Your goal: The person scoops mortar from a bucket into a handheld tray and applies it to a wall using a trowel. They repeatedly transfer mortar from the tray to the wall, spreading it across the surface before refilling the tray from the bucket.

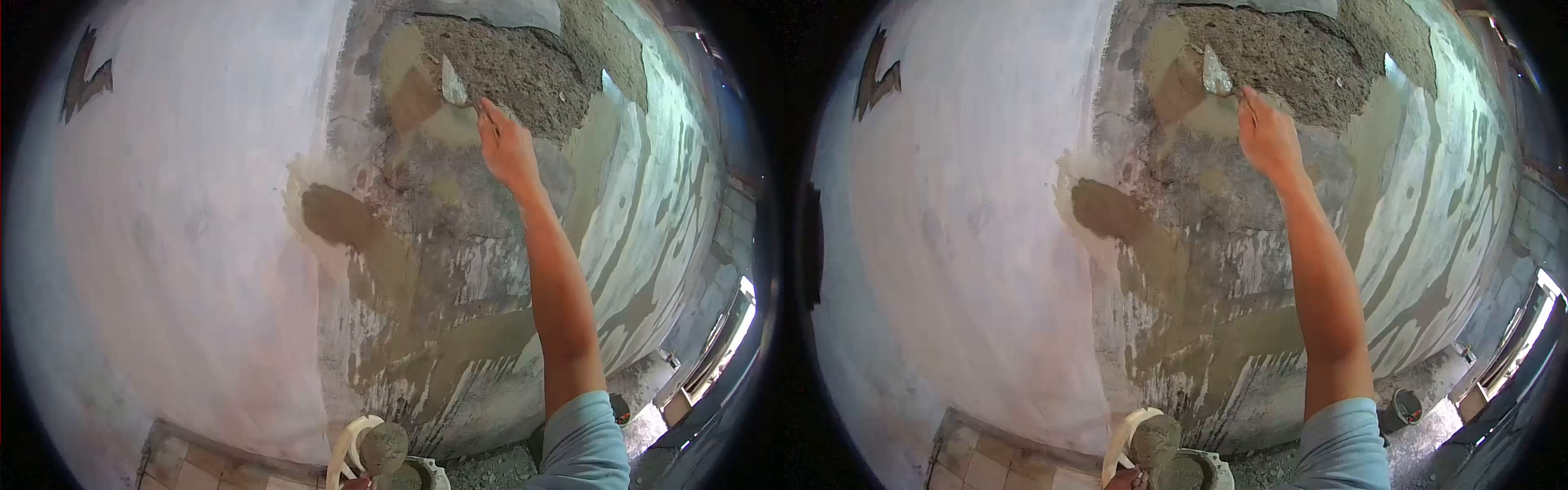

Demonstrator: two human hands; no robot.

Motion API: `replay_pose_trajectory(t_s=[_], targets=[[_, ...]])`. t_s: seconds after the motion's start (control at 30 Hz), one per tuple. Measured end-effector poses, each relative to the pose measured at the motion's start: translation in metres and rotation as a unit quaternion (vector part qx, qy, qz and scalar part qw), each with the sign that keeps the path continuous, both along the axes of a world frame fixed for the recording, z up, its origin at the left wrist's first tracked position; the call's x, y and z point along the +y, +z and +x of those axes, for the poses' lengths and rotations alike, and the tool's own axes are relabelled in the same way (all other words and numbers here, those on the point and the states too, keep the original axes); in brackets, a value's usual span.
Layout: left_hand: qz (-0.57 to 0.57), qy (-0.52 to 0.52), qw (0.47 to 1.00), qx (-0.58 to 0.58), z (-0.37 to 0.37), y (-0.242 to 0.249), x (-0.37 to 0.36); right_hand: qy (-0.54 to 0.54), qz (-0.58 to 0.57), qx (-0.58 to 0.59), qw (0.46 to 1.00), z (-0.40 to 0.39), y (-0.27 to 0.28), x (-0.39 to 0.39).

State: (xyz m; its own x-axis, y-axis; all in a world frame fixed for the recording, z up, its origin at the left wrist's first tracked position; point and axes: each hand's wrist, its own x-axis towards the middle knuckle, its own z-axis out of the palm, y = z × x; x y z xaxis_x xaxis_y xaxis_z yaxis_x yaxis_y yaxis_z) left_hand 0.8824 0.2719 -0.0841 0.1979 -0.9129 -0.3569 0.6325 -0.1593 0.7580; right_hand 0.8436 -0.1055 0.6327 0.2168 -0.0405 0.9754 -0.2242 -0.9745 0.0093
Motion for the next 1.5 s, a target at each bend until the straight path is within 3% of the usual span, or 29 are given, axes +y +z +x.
replay_pose_trajectory(t_s=[0.07,0.17,0.4,0.53,0.6,0.63,0.7,0.73,0.83,0.93,1.03,1.07,1.1,1.13,1.17,1.2,1.3,1.4,1.43,1.5], targets=[[0.023,-0.006,0.999,-0.021,-0.002,0.003,-0.005,-0.03,-0.045,-0.023,0.998,0.014,0.021,-0.008],[0.037,-0.017,0.999,-0.036,-0.001,0.001,-0.009,-0.068,-0.014,-0.011,0.998,0.039,0.031,0.012],[0.038,-0.027,0.996,-0.072,-0.003,-0.012,-0.018,-0.049,-0.01,0.042,0.998,0.056,-0.003,0.033],[0.041,-0.019,0.997,0.064,-0.009,-0.028,-0.013,0.017,-0.003,0.088,0.996,0.031,-0.015,0.023],[0.081,-0.023,0.995,-0.059,-0.02,0.042,-0.006,0.096,0.055,0.099,0.989,0.013,-0.017,0.012],[0.099,-0.024,0.988,-0.12,-0.023,0.067,-0.005,0.083,0.073,0.073,0.991,0.006,-0.016,0.01],[0.031,-0.029,0.986,-0.164,-0.018,-0.006,-0.011,0.058,0.107,0.024,0.992,-0.002,-0.011,0.007],[-0.001,-0.031,0.982,-0.185,-0.016,-0.032,-0.011,0.035,0.063,0.011,0.997,0.003,-0.007,0.005],[0.039,-0.065,0.995,-0.062,-0.013,-0.036,-0.007,-0.038,-0.065,-0.032,0.997,0.02,0.008,-0.012],[0.084,0.005,0.996,-0.015,-0.026,0.022,0.002,-0.063,0.013,-0.014,0.998,0.04,-0.003,0.014],[0.051,-0.091,0.933,-0.345,-0.022,0.05,0.016,-0.082,0.002,0.026,0.996,0.046,-0.021,0.013],[-0.153,0.098,0.821,-0.542,-0.031,0.008,0.002,-0.082,0.0,0.03,0.996,0.044,-0.031,0.013],[-0.072,0.06,0.928,-0.362,-0.032,0.017,0.005,-0.082,-0.003,0.034,0.996,0.041,-0.042,0.015],[0.01,0.022,0.986,-0.163,-0.027,0.028,0.003,-0.081,-0.011,0.039,0.996,0.038,-0.049,0.017],[0.092,-0.017,0.995,0.043,-0.022,0.059,-0.001,-0.059,-0.004,0.051,0.997,0.031,-0.057,0.019],[0.108,-0.044,0.987,-0.113,-0.028,0.141,0.009,-0.036,0.003,0.063,0.997,0.022,-0.064,0.019],[0.061,-0.018,0.989,-0.133,-0.033,0.145,0.013,0.012,0.055,0.088,0.995,-0.004,-0.062,0.021],[-0.005,-0.016,0.991,-0.133,-0.027,0.073,0.011,0.019,0.067,0.044,0.997,-0.006,-0.028,0.012],[-0.074,0.016,0.959,-0.274,-0.025,0.043,0.007,0.015,0.064,0.02,0.998,0.0,-0.011,0.006],[-0.203,0.078,0.82,-0.53,-0.023,-0.001,-0.002,-0.011,-0.002,-0.013,1.0,0.018,0.023,-0.004]])
